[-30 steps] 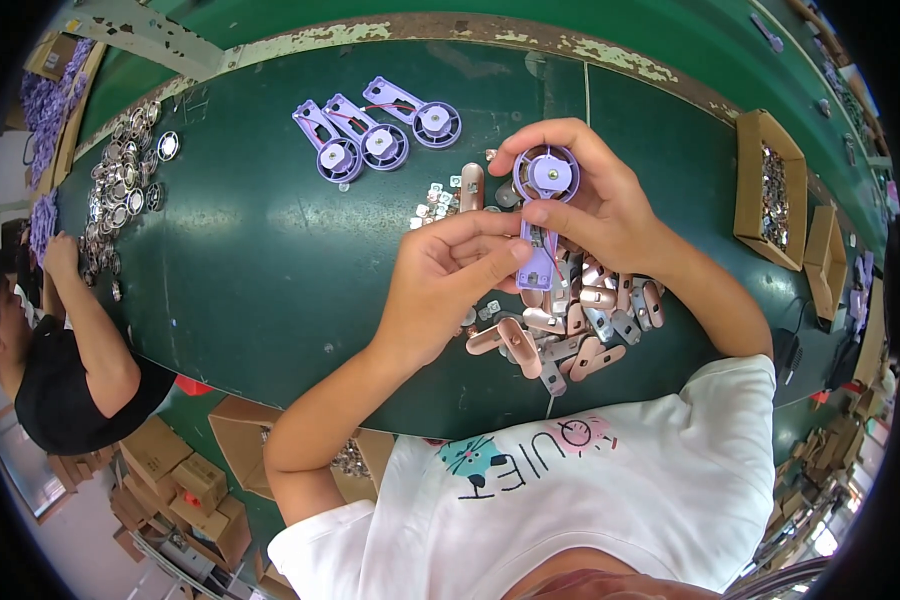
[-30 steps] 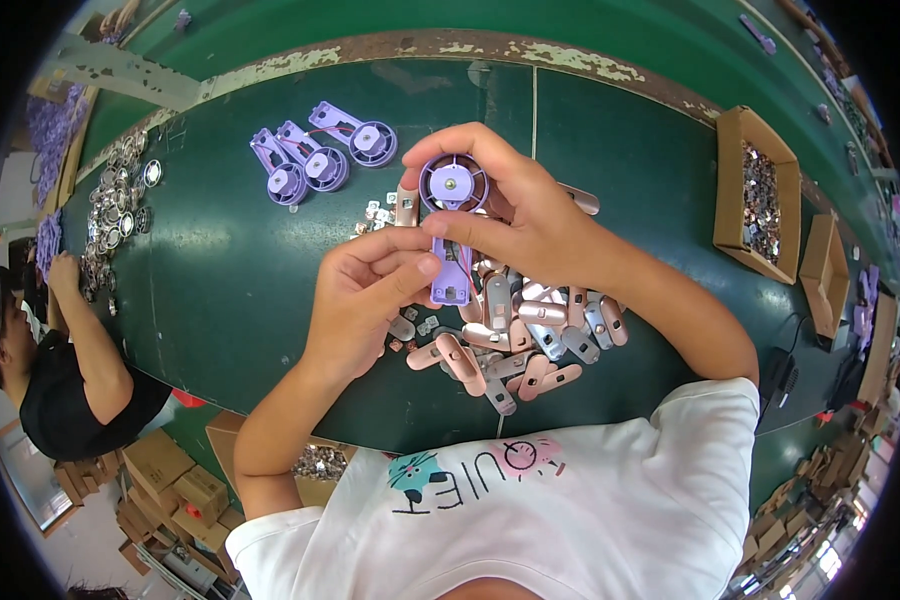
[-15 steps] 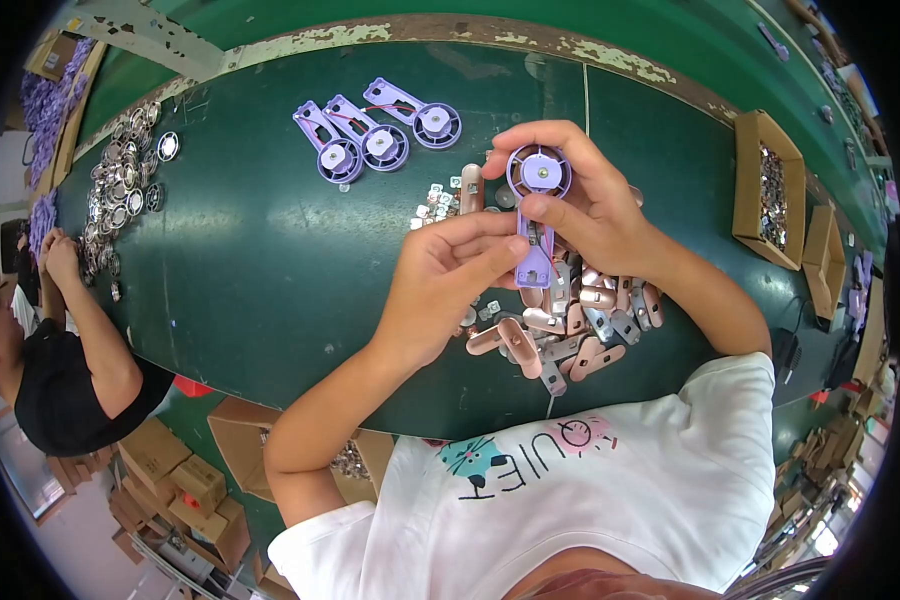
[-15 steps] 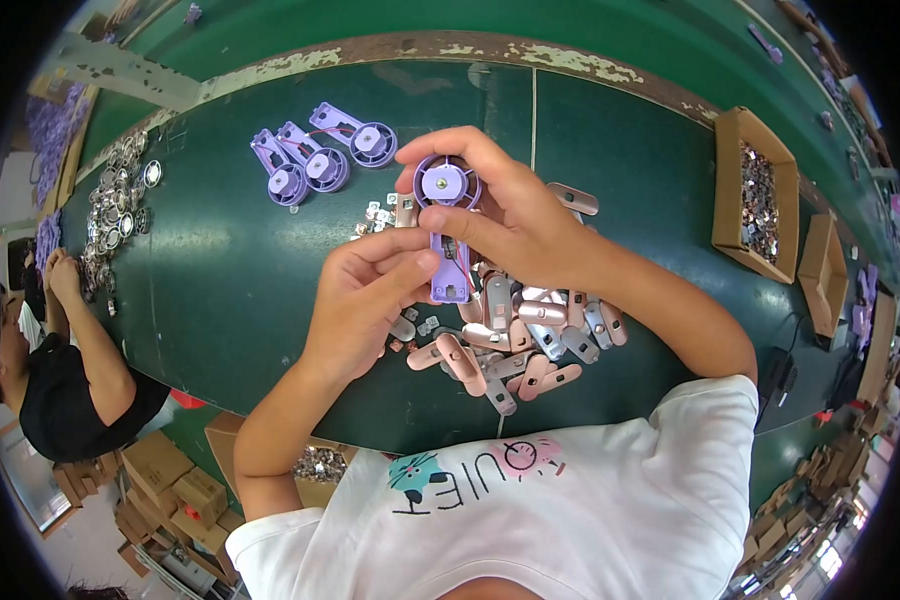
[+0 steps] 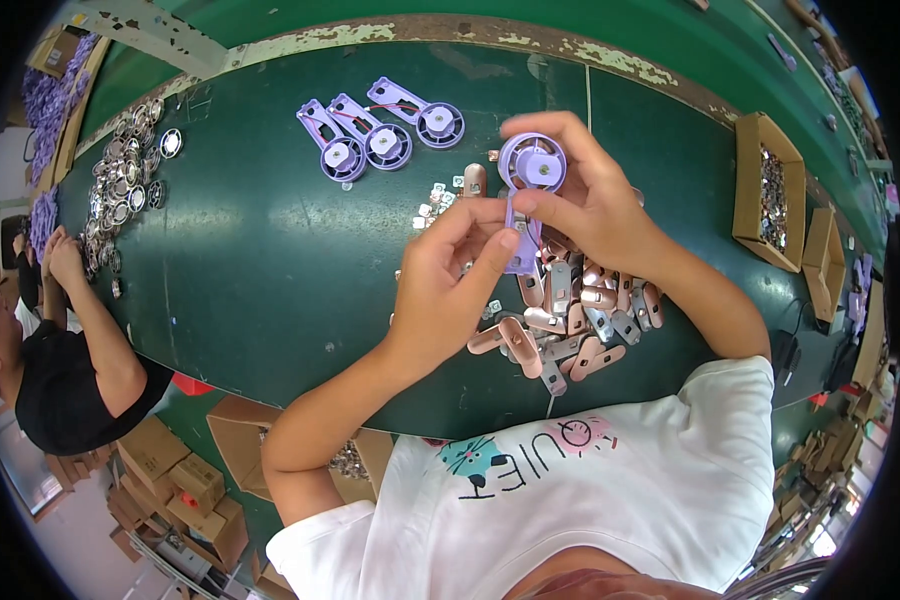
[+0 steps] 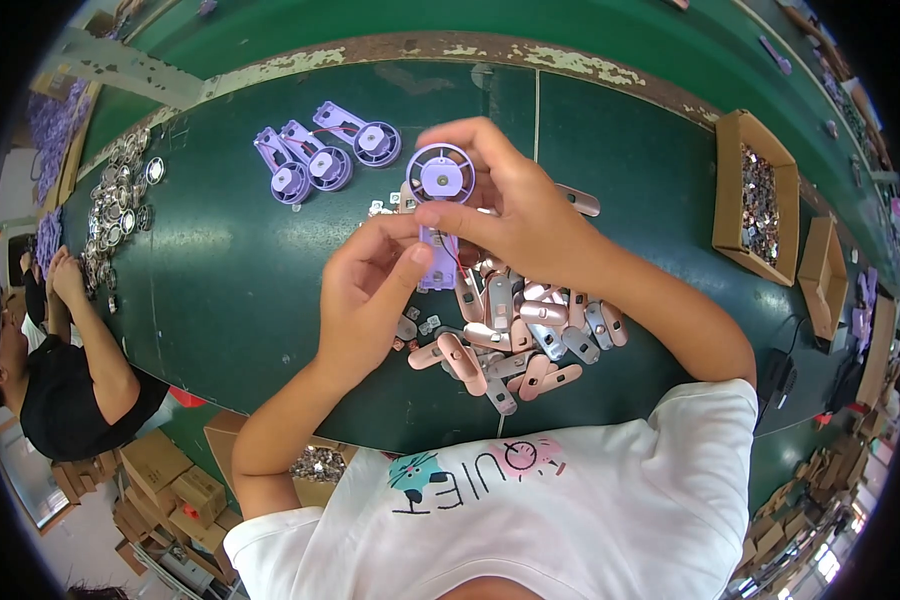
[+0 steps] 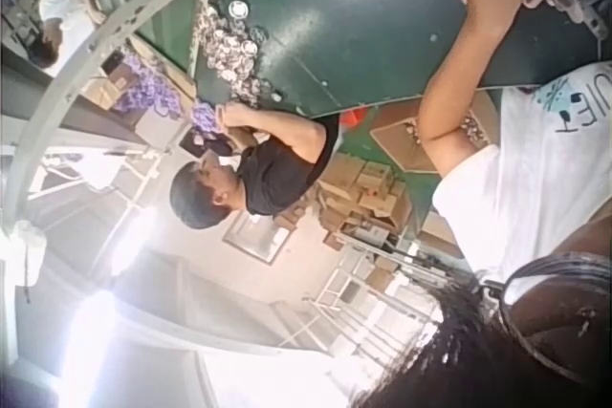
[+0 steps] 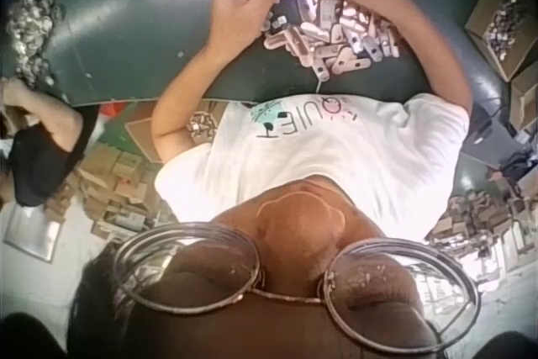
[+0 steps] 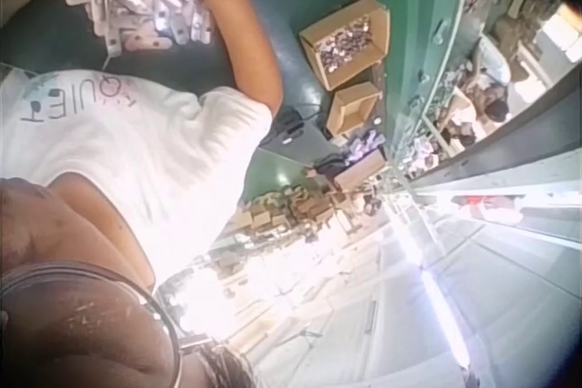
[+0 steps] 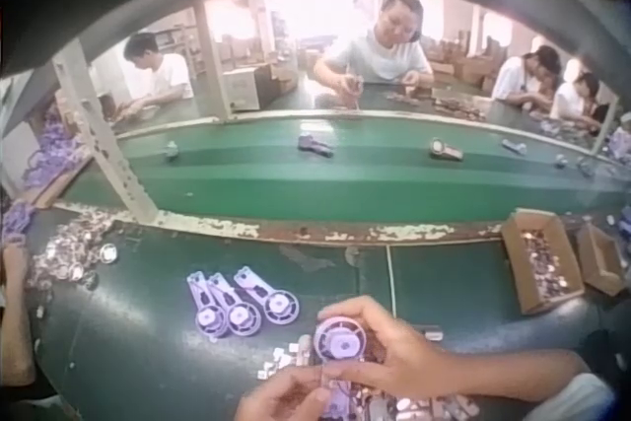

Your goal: The person assembles small plastic housings and metal plates with small components by hand at a workstation.

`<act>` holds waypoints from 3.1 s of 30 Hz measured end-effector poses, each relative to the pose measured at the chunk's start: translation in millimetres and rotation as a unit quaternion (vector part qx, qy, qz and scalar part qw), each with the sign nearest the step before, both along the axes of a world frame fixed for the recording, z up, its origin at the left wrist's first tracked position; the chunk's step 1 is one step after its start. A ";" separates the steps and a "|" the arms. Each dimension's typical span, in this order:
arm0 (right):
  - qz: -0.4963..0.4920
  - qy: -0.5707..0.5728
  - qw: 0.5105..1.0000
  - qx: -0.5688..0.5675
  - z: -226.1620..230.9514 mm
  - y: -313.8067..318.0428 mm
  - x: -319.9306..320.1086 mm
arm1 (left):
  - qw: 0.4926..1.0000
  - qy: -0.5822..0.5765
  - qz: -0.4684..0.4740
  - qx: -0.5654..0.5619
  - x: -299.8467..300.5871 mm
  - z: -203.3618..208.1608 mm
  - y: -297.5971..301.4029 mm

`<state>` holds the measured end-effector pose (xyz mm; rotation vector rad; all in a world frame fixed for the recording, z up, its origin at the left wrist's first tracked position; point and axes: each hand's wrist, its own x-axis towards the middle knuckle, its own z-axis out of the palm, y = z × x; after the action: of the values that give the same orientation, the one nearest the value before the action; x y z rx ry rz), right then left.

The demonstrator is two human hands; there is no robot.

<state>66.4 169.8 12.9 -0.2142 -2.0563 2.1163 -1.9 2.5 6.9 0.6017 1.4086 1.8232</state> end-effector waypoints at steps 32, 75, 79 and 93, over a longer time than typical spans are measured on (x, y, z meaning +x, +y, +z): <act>0.030 -0.017 0.982 -0.185 24.3 16.0 8.6 | 0.972 0.175 -0.152 -0.037 -22.4 13.8 -7.7; 0.074 0.024 0.990 -0.120 26.9 2.3 13.5 | 0.957 0.286 0.014 -0.040 2.9 0.1 -4.7; 0.105 0.062 0.992 -0.043 23.2 9.8 14.8 | 0.938 0.345 -0.007 -0.035 -1.1 6.0 -6.7; 0.054 0.015 0.996 -0.063 18.3 -4.5 12.3 | 0.909 0.411 0.016 -0.063 -7.3 7.3 -4.5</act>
<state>78.7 165.2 31.2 -0.0890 -1.9617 2.3017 -9.2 -1.9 14.2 1.3881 2.0522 1.5279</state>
